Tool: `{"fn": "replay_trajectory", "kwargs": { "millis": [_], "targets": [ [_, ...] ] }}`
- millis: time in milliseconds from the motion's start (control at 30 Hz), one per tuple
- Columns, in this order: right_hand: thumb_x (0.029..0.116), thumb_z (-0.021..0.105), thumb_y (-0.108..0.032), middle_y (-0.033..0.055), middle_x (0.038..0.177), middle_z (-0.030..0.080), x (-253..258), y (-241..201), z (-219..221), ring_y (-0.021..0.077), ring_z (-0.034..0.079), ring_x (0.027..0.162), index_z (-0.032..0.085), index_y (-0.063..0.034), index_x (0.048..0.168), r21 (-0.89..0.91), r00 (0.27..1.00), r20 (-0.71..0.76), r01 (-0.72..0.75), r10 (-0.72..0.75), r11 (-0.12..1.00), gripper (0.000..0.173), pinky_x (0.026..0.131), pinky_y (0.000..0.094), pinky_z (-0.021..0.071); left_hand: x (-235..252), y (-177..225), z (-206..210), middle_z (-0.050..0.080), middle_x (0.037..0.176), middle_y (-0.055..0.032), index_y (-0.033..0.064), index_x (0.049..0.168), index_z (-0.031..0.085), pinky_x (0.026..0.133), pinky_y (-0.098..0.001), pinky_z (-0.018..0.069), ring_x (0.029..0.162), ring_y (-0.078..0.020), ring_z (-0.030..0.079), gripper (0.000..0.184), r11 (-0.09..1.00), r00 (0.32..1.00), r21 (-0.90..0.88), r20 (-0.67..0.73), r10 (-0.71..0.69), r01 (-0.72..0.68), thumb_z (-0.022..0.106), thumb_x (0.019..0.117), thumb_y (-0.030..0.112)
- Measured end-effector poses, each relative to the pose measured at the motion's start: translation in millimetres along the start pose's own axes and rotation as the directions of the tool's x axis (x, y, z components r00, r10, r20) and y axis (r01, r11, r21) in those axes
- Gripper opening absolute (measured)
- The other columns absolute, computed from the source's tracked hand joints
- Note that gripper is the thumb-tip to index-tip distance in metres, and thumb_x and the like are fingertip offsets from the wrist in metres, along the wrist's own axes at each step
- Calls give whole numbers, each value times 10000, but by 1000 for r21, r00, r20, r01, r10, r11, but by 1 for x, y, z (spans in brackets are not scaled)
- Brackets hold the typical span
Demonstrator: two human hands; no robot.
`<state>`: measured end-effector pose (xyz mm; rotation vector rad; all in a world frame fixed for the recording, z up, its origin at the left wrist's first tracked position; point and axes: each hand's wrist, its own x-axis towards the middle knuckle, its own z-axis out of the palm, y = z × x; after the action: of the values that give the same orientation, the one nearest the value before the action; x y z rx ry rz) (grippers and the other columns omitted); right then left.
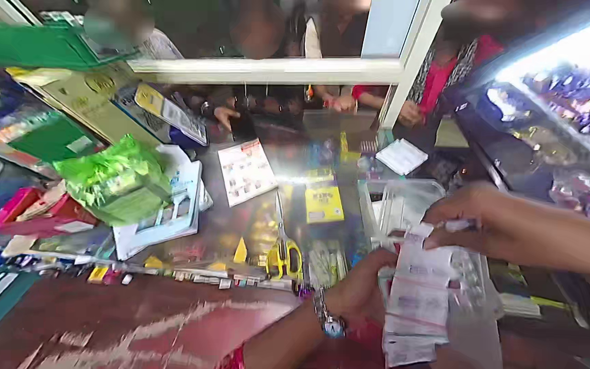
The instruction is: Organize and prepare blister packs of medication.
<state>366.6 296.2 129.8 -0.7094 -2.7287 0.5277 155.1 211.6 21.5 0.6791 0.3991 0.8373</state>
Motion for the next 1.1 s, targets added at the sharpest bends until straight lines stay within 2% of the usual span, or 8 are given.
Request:
{"fn": "replay_trajectory", "kwargs": {
  "millis": [100,233,400,667,833,933,1033,1100],
  "targets": [
    [923,631,-394,-172,675,603,-2,3,3,-128,517,606,748,-220,840,-73,999,-37,-3,0,997,225,507,68,408,0,0,-12,748,925,131,284,932,709,833,-196,565,890,27,694,352,999,998,-33,63,-26,28,388,1008,159],
    [922,622,-333,-119,721,649,-2,-3,12,-40,567,610,755,-196,916,-99,996,13,-81,83,992,191,521,162,462,4,10,-16,715,1090,122,173,1386,433,878,-235,587,986,-24,702,417,999,995,23,92,-38,36,347,1010,14],
    [924,643,-284,-28,758,686,5,4,14,52,624,650,741,-135,923,-77,999,31,-31,33,997,179,567,230,506,12,14,-27,749,1040,88,178,1178,604,872,-266,592,954,-42,718,316,995,992,100,120,-31,19,347,1056,38],
    [928,658,-264,-7,762,691,10,9,15,101,641,657,751,-120,922,-116,998,14,-53,54,992,172,577,298,528,16,20,-40,662,1171,94,53,1371,487,913,-280,582,1045,-13,665,337,886,956,463,278,-98,-44,383,1052,27],
    [947,663,-285,-11,756,684,16,11,10,84,635,667,756,-115,932,-122,995,23,-99,102,988,195,591,285,523,17,24,-35,701,1086,123,135,1290,498,888,-253,585,983,-12,691,300,945,977,325,186,-106,41,312,1074,44],
    [943,677,-339,-89,694,632,16,13,2,-26,541,605,753,-155,898,-114,983,-26,-185,183,976,203,538,173,435,15,21,-30,739,1044,62,169,1219,522,865,-256,594,961,-63,723,306,995,998,86,33,-53,50,240,1115,226],
    [928,716,-317,-103,610,584,14,15,-8,-56,506,543,725,-155,810,-93,961,-86,-270,263,958,200,493,139,394,6,9,-38,678,1233,71,184,1433,335,967,-290,567,1121,-88,681,430,997,992,62,127,27,-35,479,1078,378],
    [914,747,-291,-87,588,583,13,18,-13,-27,520,522,722,-151,804,-82,935,-91,-351,344,933,179,483,170,411,-2,2,-40,597,1343,10,58,1531,159,1042,-356,542,1202,-132,640,679,982,983,159,168,77,-104,592,1027,194]
  ]
}}
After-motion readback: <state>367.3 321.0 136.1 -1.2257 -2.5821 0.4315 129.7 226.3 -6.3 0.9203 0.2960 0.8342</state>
